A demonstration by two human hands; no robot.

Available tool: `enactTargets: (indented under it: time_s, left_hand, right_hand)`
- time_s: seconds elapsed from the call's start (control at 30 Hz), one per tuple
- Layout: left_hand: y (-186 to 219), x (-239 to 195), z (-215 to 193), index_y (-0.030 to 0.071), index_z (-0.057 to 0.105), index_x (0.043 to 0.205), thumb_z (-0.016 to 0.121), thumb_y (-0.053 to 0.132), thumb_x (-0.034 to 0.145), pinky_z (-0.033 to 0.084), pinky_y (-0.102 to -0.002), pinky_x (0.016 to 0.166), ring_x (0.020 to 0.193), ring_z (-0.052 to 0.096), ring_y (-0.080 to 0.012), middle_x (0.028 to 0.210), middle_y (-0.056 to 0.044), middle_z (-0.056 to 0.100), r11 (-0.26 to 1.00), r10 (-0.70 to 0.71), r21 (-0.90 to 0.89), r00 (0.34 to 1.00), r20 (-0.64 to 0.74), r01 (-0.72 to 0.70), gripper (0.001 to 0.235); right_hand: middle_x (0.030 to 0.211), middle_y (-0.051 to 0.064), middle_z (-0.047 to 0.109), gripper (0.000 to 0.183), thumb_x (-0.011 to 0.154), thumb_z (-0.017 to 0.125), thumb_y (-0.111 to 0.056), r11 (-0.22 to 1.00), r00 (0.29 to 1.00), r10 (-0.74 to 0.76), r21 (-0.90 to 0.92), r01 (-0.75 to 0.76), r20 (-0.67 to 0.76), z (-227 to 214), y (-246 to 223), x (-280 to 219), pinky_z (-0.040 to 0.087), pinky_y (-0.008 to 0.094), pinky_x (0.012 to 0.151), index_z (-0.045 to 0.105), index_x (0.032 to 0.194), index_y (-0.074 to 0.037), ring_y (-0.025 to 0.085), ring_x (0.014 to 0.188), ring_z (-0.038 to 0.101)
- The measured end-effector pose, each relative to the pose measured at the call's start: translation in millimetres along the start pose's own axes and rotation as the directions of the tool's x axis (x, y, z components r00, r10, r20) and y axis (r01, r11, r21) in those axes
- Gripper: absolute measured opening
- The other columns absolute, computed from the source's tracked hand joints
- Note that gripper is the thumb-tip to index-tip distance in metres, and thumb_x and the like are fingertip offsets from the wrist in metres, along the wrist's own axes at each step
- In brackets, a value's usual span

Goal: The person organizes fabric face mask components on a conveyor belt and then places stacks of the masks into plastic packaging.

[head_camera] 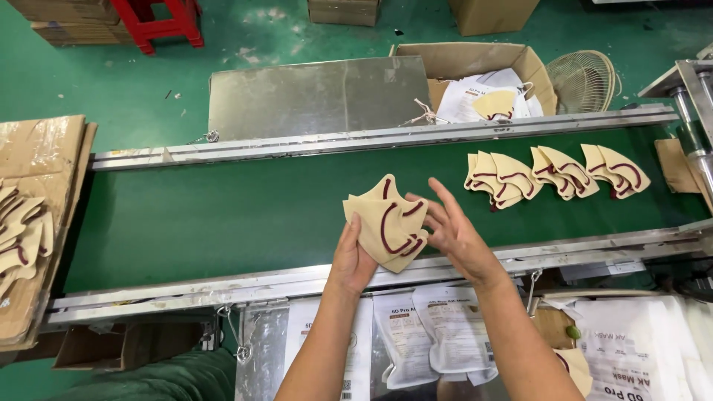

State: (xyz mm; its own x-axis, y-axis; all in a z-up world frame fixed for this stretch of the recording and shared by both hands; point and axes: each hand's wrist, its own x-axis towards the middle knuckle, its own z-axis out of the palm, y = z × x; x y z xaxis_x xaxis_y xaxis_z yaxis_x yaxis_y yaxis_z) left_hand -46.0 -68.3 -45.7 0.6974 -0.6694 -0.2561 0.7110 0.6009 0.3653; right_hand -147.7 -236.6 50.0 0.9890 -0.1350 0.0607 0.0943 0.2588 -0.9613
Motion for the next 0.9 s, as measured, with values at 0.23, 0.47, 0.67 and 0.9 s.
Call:
enactTargets:
  time_s: [0.23,0.47,0.67,0.9]
  left_hand:
    - [-7.7,-3.8,-3.4,0.009,0.047,0.147,0.050,0.054,0.099,0.048,-0.049,0.110,0.132,0.056,-0.0293,0.144,-0.012,0.058,0.990,-0.032,-0.135,0.999,0.044,0.038,0.065]
    - [-4.2,-12.7,1.4,0.008,0.046,0.149,0.047,0.055,0.100,0.050,-0.049,0.109,0.130,0.059,-0.0312,0.146,-0.015,0.057,0.986,-0.030,-0.162,0.997,0.076,0.042,0.067]
    - [-16.7,-3.9,-18.4,0.009,0.051,0.140,0.052,0.042,0.103,0.055,-0.044,0.103,0.121,0.065,-0.0264,0.135,-0.012,0.063,0.996,0.038,-0.085,0.999,0.001,-0.038,0.050]
    - [-9.3,-14.1,-7.9,0.011,0.055,0.129,0.056,0.029,0.104,0.057,-0.041,0.101,0.117,0.066,-0.0223,0.127,-0.008,0.067,0.986,0.164,0.000,0.986,-0.036,-0.164,0.031]
  right_hand:
    - [0.141,0.016,0.069,0.043,0.105,0.055,-0.037,0.514,0.972,-0.227,-0.839,0.177,0.066,2.2,8.4,-3.6,0.047,0.041,0.111,0.074,0.124,-0.003,0.027,0.137,0.056]
    - [0.122,0.012,0.075,0.048,0.108,0.047,-0.042,0.876,0.927,-0.170,-0.483,-0.013,-0.334,2.7,2.2,-11.1,0.057,0.035,0.096,0.074,0.118,-0.004,0.024,0.114,0.068]
    - [0.141,0.016,0.064,0.059,0.103,0.052,-0.047,0.794,0.978,-0.121,-0.607,-0.006,-0.168,23.0,24.1,-16.0,0.053,0.039,0.101,0.056,0.144,-0.004,0.024,0.125,0.064]
    - [0.157,0.025,0.041,0.087,0.099,0.039,-0.059,0.993,0.930,0.116,0.029,-0.114,-0.349,14.7,47.8,-21.4,0.054,0.040,0.098,0.015,0.162,-0.003,0.032,0.130,0.059]
